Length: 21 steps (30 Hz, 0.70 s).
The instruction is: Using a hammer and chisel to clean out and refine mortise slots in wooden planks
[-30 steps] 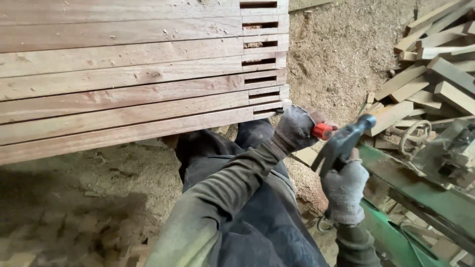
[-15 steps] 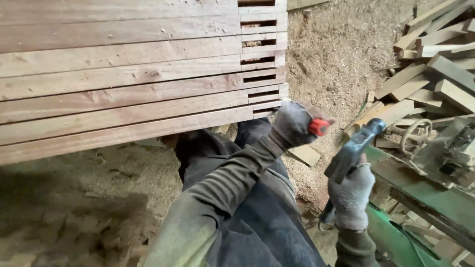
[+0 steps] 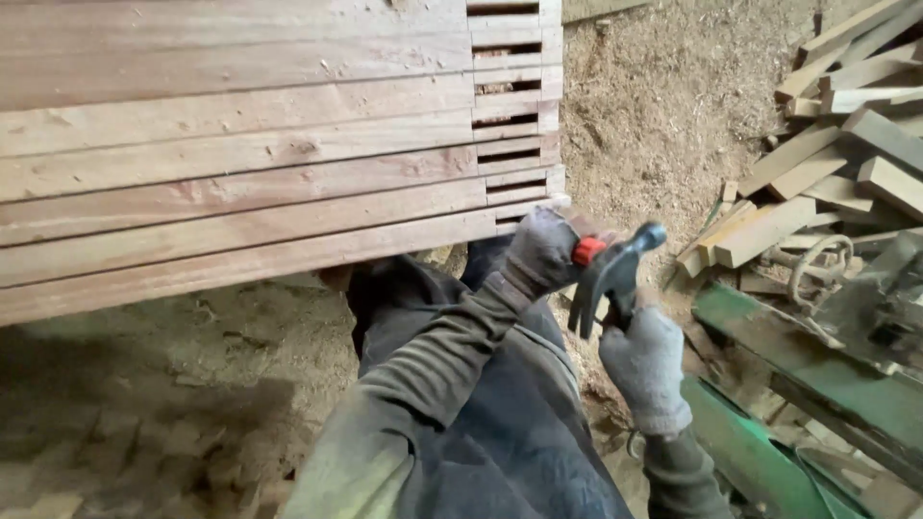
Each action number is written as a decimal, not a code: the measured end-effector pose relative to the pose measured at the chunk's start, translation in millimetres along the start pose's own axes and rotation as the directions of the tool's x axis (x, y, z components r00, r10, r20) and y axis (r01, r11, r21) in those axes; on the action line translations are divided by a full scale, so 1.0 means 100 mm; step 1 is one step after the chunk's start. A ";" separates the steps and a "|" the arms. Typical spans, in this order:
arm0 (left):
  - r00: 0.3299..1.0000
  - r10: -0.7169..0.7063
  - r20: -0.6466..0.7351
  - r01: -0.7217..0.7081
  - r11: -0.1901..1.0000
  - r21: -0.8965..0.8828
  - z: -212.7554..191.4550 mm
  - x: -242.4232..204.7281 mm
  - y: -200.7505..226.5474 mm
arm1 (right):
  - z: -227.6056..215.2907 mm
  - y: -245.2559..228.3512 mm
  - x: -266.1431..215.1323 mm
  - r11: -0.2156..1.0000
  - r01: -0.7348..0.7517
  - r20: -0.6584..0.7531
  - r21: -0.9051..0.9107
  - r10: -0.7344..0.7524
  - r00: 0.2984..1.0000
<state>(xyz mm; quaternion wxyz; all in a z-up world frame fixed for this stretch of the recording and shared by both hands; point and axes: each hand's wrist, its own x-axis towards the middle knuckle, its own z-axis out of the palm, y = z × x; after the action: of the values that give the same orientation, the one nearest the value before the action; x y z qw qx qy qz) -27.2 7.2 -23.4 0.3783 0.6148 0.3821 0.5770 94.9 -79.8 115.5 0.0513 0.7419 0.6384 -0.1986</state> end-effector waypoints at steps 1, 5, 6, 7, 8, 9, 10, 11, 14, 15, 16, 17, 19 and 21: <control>0.997 0.009 -0.074 -0.004 0.998 0.065 -0.07 0.01 0.03 | -0.02 -0.01 -0.05 0.999 -0.003 -0.026 0.047 0.004 1.000; 0.999 0.039 -0.025 -0.037 0.994 0.099 0.07 0.04 0.28 | -0.22 0.18 -0.31 0.971 0.133 -0.213 0.200 -0.089 0.973; 0.998 0.056 -0.018 -0.054 0.994 0.093 0.02 0.21 0.37 | -0.26 0.15 -0.23 0.971 0.131 -0.231 0.201 -0.083 0.969; 0.999 0.029 -0.020 -0.028 0.996 0.084 -0.01 0.29 0.53 | -0.34 0.13 -0.25 0.982 0.111 -0.252 0.153 -0.069 0.965; 1.000 0.003 -0.022 -0.001 0.997 0.075 -0.04 0.37 0.70 | -0.41 0.11 -0.27 0.991 0.089 -0.273 0.104 -0.058 0.960; 1.000 0.007 -0.024 -0.005 0.997 0.082 -0.04 0.34 0.62 | -0.39 0.17 -0.26 0.990 0.096 -0.276 0.107 -0.063 0.959; 0.998 0.000 -0.066 0.005 0.997 0.074 -0.05 0.32 0.54 | -0.36 0.21 -0.26 0.636 0.065 -0.192 0.769 0.133 0.972; 0.995 -0.015 -0.103 0.022 0.998 0.064 -0.07 0.27 0.49 | -0.34 0.26 -0.29 -0.079 0.000 0.017 0.997 0.222 0.975; 0.998 -0.007 -0.069 0.016 0.991 0.130 -0.09 0.26 0.49 | -0.23 -0.10 -0.10 0.994 -0.095 -0.114 0.061 0.101 0.988; 0.998 -0.010 -0.068 0.018 0.992 0.125 -0.05 0.21 0.48 | -0.24 -0.21 -0.07 0.993 -0.098 -0.113 0.059 0.105 0.988; 0.996 -0.015 -0.087 0.026 0.991 0.135 -0.02 0.17 0.47 | -0.25 -0.32 -0.04 0.968 -0.245 -0.081 0.053 0.249 0.965; 0.994 -0.009 -0.110 0.027 0.987 0.156 -0.01 0.19 0.42 | -0.26 -0.45 0.07 0.926 -0.375 -0.053 0.050 0.377 0.925; 0.990 -0.007 -0.142 0.032 0.984 0.176 0.07 0.13 0.31 | -0.16 -0.38 0.09 0.927 -0.373 -0.030 0.018 0.374 0.927; 0.985 -0.011 -0.170 0.044 0.981 0.191 0.15 0.04 0.24 | -0.01 -0.26 0.07 0.926 -0.378 -0.003 -0.017 0.378 0.926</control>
<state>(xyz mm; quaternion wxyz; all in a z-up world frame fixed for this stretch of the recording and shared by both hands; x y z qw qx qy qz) -11.0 -0.3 -0.4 0.2908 0.5924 0.4754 0.5818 70.7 -68.6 118.9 0.0953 0.8504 0.4854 -0.1796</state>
